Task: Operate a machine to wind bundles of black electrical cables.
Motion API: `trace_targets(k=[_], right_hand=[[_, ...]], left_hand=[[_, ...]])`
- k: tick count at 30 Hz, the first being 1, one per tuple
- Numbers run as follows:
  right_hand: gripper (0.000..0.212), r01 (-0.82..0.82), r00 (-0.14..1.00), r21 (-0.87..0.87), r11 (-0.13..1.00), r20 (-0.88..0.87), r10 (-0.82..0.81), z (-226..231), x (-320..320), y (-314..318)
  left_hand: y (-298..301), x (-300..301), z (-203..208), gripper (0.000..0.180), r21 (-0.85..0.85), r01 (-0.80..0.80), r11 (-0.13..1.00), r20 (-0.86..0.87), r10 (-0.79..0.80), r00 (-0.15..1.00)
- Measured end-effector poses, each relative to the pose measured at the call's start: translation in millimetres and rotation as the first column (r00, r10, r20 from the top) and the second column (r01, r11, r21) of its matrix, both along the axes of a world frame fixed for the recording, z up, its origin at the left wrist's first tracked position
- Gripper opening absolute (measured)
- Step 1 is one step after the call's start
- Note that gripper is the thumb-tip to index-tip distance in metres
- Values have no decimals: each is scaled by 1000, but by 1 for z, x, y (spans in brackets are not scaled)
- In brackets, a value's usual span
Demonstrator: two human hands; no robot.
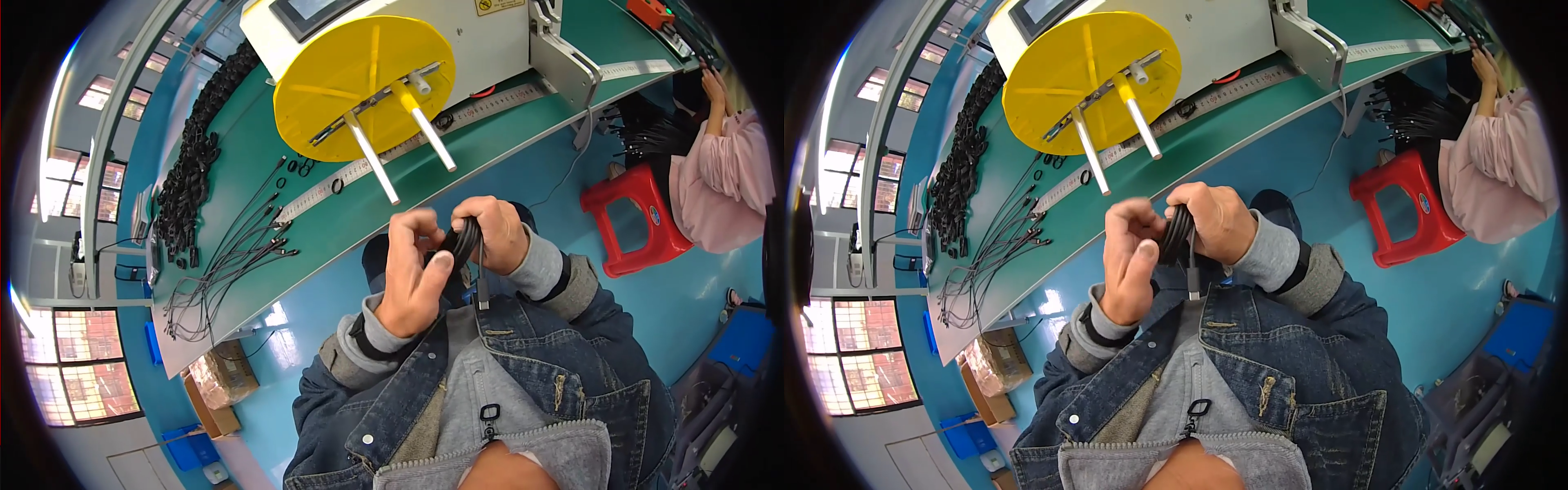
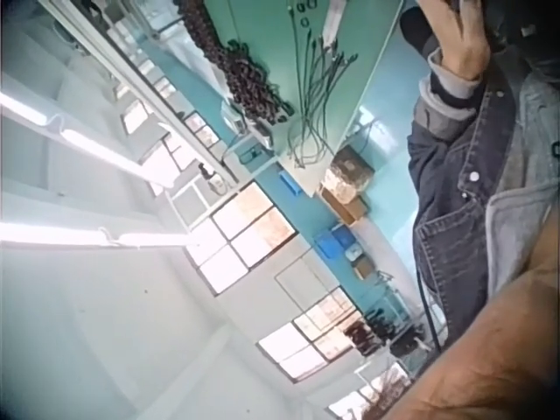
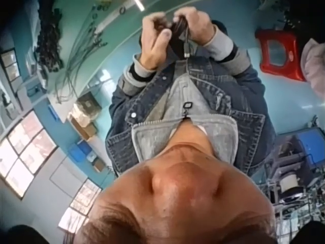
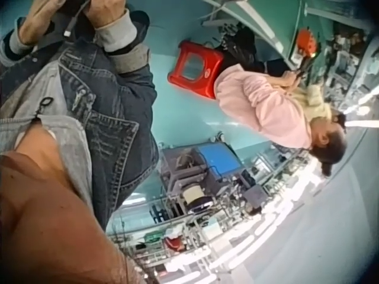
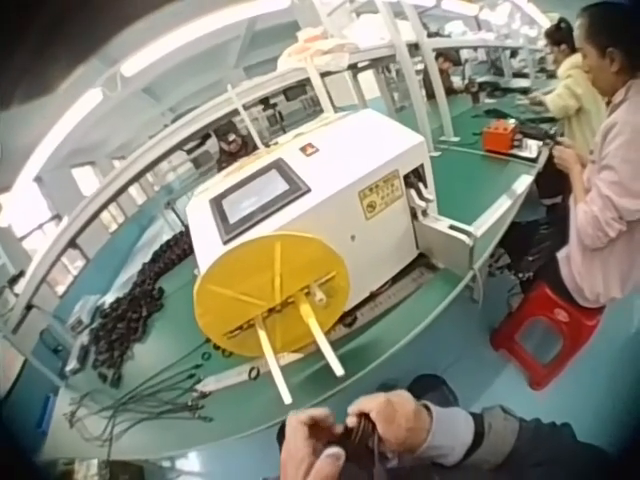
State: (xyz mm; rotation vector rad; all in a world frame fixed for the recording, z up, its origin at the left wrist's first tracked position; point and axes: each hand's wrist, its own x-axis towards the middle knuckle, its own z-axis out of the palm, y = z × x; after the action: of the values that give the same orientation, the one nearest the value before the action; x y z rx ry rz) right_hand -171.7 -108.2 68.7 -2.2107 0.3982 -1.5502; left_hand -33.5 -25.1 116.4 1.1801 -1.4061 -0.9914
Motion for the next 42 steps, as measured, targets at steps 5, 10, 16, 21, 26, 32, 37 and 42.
trace_targets(k=[5,10,16,21,26,32,37,42], right_hand=[[35,-4,999,44,999,-44,6,0,7,-2],[27,30,968,105,994,-252,-2,-4,7,-6],[21,69,858,63,996,-513,-27,-15,1,-2],[18,-76,953,250,965,-267,144,-23,8,12],[19,12,935,255,967,-347,80,-34,13,17],[23,10,890,177,984,-451,72,-19,14,1],[33,-317,767,694,647,-213,605,11,0,-54],[21,584,775,284,761,-473,-419,-17,30,-115]], left_hand=[[-18,-2,11,47,101,81,992,50,-86,995],[-34,4,30,45,608,273,746,18,-356,934],[-42,24,3,35,785,319,531,-68,-438,896],[-23,35,-31,19,369,527,766,130,-604,786],[-21,32,-33,12,531,308,789,104,-422,901],[-19,30,-41,9,577,297,761,-138,-268,953],[-22,32,-41,12,633,223,741,-220,-104,970],[-30,24,-47,17,593,236,770,-366,-4,931]])
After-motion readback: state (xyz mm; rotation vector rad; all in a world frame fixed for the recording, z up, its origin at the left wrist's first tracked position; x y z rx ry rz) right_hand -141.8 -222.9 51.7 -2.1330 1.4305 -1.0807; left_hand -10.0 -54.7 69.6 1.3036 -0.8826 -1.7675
